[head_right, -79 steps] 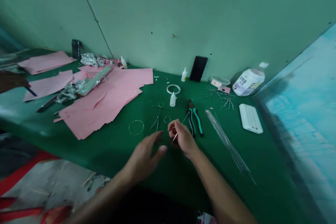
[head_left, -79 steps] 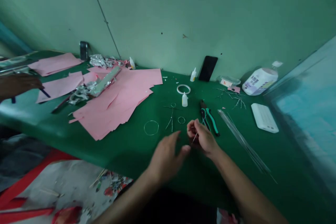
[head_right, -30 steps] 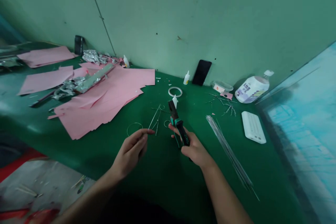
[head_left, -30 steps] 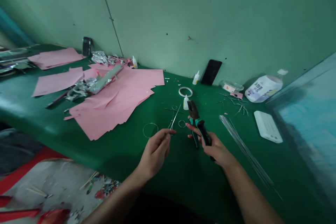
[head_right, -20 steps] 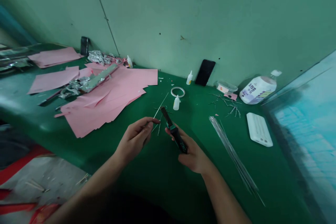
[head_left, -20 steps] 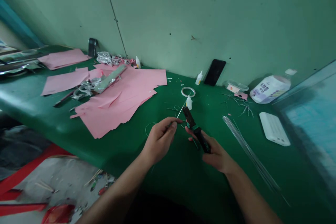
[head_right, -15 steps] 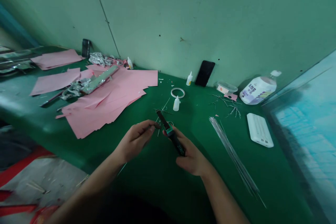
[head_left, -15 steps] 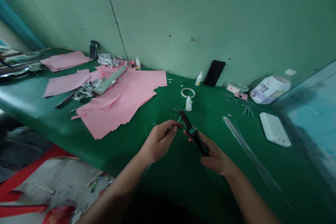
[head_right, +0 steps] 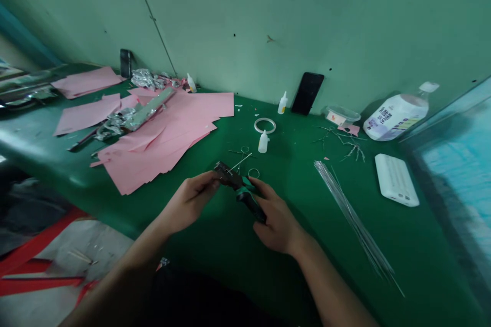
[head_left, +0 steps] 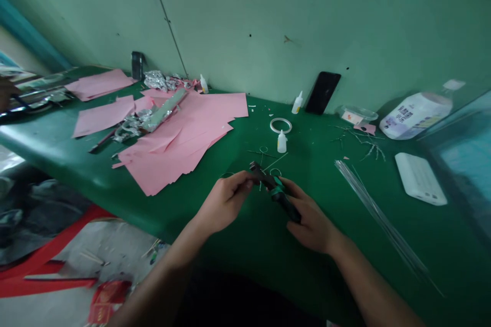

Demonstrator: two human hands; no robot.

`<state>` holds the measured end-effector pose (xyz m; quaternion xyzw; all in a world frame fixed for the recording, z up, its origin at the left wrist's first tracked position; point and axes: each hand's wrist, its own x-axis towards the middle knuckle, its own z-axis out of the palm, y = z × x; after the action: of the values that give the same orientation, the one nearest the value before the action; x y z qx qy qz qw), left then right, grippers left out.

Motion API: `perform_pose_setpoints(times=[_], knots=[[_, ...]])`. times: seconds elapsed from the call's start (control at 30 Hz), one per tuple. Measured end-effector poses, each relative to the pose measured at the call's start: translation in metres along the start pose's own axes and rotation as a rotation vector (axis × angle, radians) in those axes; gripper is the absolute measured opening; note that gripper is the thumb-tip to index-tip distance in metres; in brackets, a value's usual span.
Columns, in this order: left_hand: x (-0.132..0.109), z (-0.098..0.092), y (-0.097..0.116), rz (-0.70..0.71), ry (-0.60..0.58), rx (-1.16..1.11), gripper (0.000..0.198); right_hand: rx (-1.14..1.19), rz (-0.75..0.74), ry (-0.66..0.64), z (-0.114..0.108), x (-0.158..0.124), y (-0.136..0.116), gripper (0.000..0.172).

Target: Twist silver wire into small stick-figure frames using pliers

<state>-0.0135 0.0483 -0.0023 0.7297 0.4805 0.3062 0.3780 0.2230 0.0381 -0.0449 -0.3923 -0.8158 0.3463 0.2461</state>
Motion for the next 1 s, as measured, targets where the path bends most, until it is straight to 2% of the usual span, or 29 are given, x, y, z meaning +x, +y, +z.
perform_pose_setpoints(times=[0.13,0.43,0.57,0.67,0.73,0.8,0.87,0.93,1.0], knots=[[0.002,0.001,-0.003,-0.016,0.018,-0.027,0.025,-0.028,0.010,0.038,0.002,-0.001,0.000,0.064],[0.005,0.003,-0.006,0.002,0.010,-0.008,0.024,-0.003,-0.064,0.085,0.004,0.000,-0.001,0.065],[0.005,0.003,-0.007,0.002,0.010,0.003,0.023,-0.002,-0.055,0.090,0.005,0.000,0.000,0.052],[0.005,0.003,-0.008,-0.001,0.019,0.005,0.022,-0.010,-0.055,0.123,0.008,0.001,-0.001,0.035],[0.006,0.003,-0.008,-0.003,0.027,0.014,0.023,-0.006,0.003,0.166,0.010,0.002,-0.003,0.026],[0.006,0.003,-0.008,0.004,0.040,0.027,0.023,0.009,0.094,0.204,0.012,0.002,-0.004,0.032],[0.006,0.004,-0.007,0.013,0.051,0.044,0.023,0.012,0.148,0.231,0.014,0.003,-0.004,0.051],[0.006,0.005,-0.005,0.017,0.057,0.056,0.023,-0.020,0.124,0.244,0.014,0.003,-0.005,0.062],[0.006,0.005,-0.003,0.017,0.054,0.062,0.023,-0.056,0.068,0.220,0.014,0.003,-0.006,0.061]])
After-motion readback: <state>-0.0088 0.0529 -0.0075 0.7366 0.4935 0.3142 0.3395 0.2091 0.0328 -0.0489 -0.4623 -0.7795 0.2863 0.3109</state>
